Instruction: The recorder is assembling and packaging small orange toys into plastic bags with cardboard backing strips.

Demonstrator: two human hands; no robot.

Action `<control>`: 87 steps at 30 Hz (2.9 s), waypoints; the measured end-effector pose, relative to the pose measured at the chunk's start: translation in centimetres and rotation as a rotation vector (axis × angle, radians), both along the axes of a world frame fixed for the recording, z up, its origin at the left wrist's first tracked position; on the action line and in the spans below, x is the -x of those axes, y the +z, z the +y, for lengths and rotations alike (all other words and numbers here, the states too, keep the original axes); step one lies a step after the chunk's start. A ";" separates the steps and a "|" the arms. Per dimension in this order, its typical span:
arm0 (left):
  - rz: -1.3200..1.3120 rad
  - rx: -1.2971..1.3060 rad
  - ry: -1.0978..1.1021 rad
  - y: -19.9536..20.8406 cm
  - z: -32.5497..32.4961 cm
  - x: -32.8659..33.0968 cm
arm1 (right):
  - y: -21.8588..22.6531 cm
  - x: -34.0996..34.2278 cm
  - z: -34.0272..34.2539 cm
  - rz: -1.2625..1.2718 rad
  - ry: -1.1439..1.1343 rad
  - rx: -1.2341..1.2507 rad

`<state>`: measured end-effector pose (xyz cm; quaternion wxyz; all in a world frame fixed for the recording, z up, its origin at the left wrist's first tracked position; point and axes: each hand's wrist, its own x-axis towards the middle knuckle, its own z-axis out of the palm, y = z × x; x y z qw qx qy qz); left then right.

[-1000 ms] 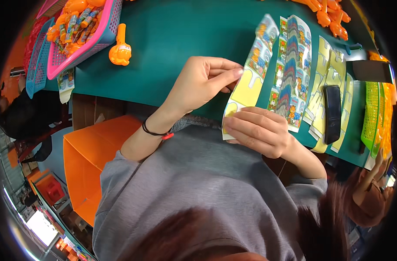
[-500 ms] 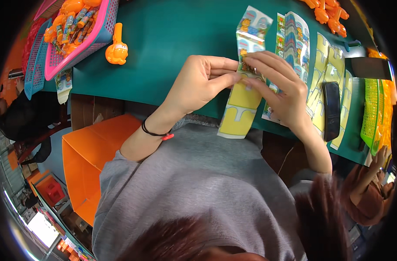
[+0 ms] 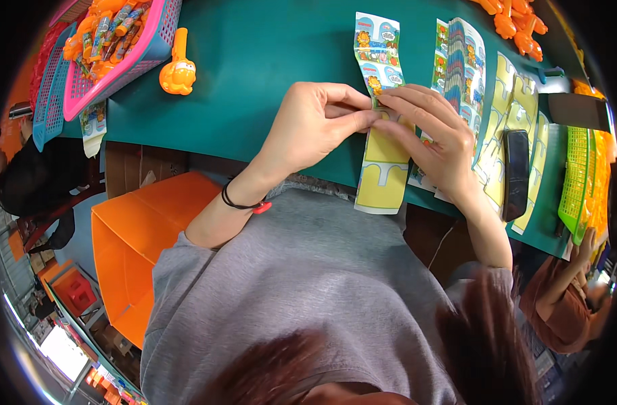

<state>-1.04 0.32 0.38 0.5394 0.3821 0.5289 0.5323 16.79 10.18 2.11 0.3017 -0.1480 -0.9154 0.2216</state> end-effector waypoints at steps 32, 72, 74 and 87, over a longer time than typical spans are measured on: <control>0.140 -0.234 0.063 -1.6 0.0 -0.8 | 0.1 0.4 0.7 -0.093 -0.081 0.453; -0.231 -0.377 0.265 -0.1 1.6 -2.0 | 2.6 1.8 20.6 -0.250 -0.262 -0.601; -0.155 -0.390 0.243 -0.5 1.5 -1.7 | 2.8 2.3 22.1 -0.425 -0.240 -0.608; -0.273 -0.430 0.319 0.7 1.3 -1.0 | 2.3 -0.7 8.3 0.159 0.234 -0.550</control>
